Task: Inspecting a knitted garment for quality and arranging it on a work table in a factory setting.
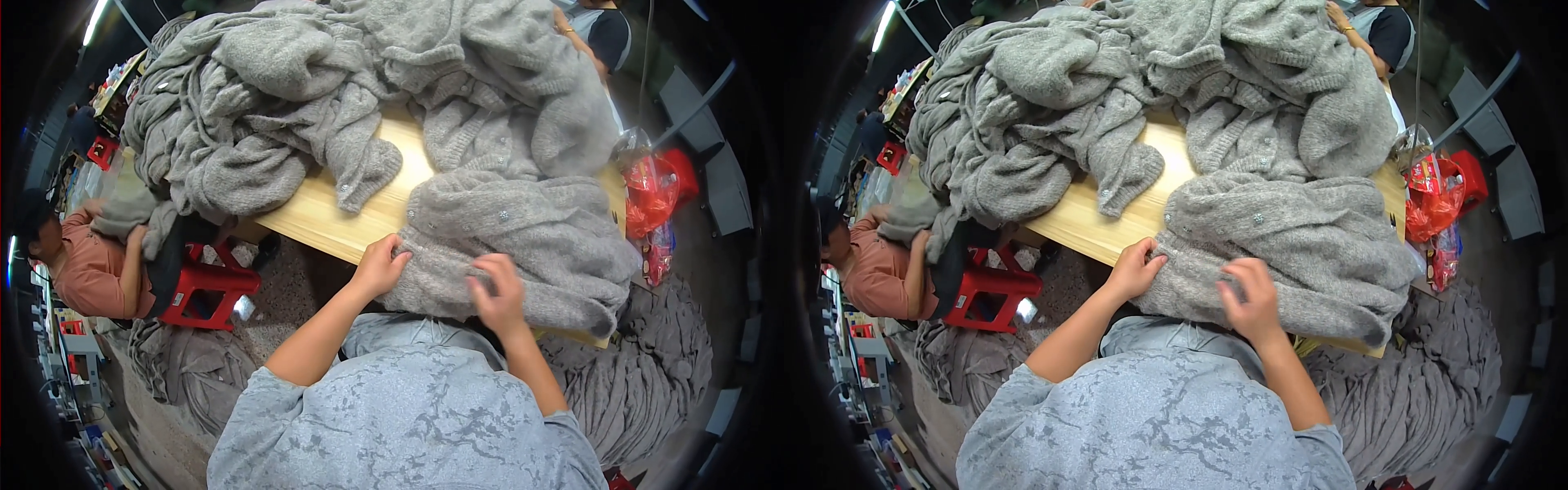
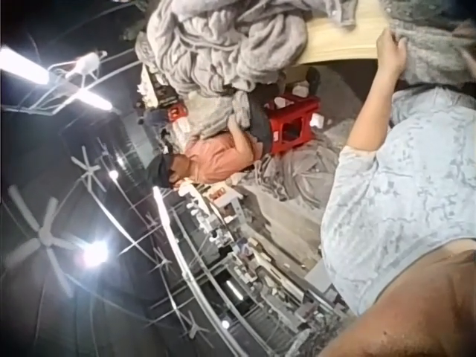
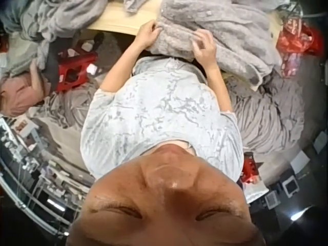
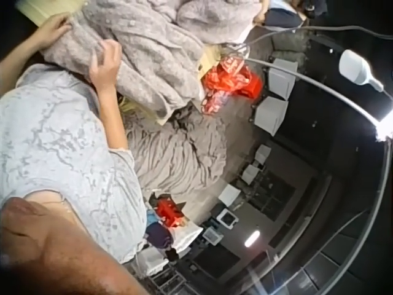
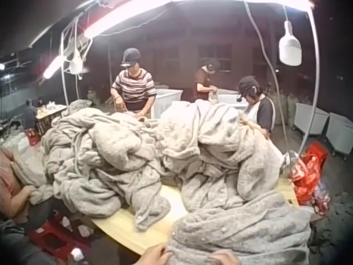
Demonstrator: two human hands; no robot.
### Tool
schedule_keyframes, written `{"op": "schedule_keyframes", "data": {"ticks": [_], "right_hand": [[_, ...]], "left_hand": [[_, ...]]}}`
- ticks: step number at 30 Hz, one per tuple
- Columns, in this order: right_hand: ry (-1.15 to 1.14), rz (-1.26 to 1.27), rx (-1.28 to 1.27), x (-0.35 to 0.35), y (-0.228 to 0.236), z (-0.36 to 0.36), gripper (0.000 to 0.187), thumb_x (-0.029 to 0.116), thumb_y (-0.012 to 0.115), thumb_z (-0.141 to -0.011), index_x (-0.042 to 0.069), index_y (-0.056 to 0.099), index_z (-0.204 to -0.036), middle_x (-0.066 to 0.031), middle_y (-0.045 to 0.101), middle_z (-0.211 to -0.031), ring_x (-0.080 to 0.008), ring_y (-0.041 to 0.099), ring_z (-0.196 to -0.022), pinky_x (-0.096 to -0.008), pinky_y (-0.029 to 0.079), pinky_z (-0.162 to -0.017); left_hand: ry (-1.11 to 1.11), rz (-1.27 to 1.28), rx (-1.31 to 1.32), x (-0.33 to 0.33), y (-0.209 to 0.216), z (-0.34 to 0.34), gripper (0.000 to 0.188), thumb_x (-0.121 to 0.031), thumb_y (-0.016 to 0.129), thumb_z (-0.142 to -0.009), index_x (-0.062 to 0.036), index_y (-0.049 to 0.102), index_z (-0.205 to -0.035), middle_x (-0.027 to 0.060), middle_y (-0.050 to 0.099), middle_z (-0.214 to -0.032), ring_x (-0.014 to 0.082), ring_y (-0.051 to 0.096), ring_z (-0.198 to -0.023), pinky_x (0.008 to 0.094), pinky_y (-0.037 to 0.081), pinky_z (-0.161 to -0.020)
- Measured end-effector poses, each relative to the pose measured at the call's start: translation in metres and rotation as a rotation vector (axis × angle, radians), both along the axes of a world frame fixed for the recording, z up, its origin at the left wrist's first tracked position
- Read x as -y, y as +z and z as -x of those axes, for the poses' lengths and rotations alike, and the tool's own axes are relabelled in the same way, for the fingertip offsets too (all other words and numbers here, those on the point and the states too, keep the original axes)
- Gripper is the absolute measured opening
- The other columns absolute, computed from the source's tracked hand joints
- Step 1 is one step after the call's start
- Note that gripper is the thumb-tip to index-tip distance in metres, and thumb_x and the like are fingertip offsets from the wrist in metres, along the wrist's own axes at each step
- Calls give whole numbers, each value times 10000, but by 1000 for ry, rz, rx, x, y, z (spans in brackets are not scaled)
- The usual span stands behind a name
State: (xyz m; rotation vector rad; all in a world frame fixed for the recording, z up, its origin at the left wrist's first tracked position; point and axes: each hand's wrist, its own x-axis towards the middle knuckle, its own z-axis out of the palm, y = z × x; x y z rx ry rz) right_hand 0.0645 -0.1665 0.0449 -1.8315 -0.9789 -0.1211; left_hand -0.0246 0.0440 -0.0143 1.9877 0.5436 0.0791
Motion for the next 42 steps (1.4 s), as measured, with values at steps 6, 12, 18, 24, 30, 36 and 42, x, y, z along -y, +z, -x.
{"op": "schedule_keyframes", "data": {"ticks": [6,12,18,24,30,36,42], "right_hand": [[-474,-14,-161,124,13,-93,79,35,588,-800,0,595,-871,-69,594,-827,-159,569,-812,-270,441,-740],[-884,164,-76,234,-51,-258,176,134,646,-751,-14,635,-845,-151,646,-815,-253,627,-760,-332,482,-706],[-955,849,-169,229,-73,-309,230,176,649,-717,-21,657,-835,-243,631,-867,-386,611,-874,-424,470,-768],[-999,780,-236,229,-75,-323,165,118,635,-711,-12,661,-808,-241,632,-870,-380,612,-875,-437,468,-757],[-724,-48,-47,179,-3,-274,81,-3,550,-737,24,500,-795,-80,558,-636,-160,571,-587,-297,435,-499],[-133,-181,-817,85,39,-102,162,134,518,-824,59,526,-968,14,511,-691,-28,388,-527,-164,294,-450],[-171,235,-177,28,24,-36,161,156,549,-855,13,553,-928,-84,559,-730,-208,550,-618,-304,410,-523]], "left_hand": [[-2,-224,170,0,-2,-5,250,-76,627,-787,10,519,-996,130,597,-812,199,588,-737,301,469,-660],[-38,-145,101,-1,2,1,258,-65,625,-771,-1,514,-995,158,595,-818,267,584,-737,339,464,-684],[-25,-325,139,6,29,-1,265,-24,615,-748,-9,520,-995,132,558,-885,229,554,-754,308,457,-692],[-168,-474,468,35,81,-35,224,-22,645,-711,-22,567,-921,145,529,-940,298,537,-889,336,442,-774],[-192,-564,579,61,87,-87,188,-40,669,-711,-29,596,-883,120,515,-882,289,532,-834,357,443,-720],[-172,-531,571,58,70,-90,114,-30,660,-727,-20,601,-824,100,511,-832,275,535,-794,352,443,-690],[-149,-277,531,57,65,-89,53,-12,617,-777,7,579,-807,100,512,-810,214,549,-699,298,448,-625]]}}
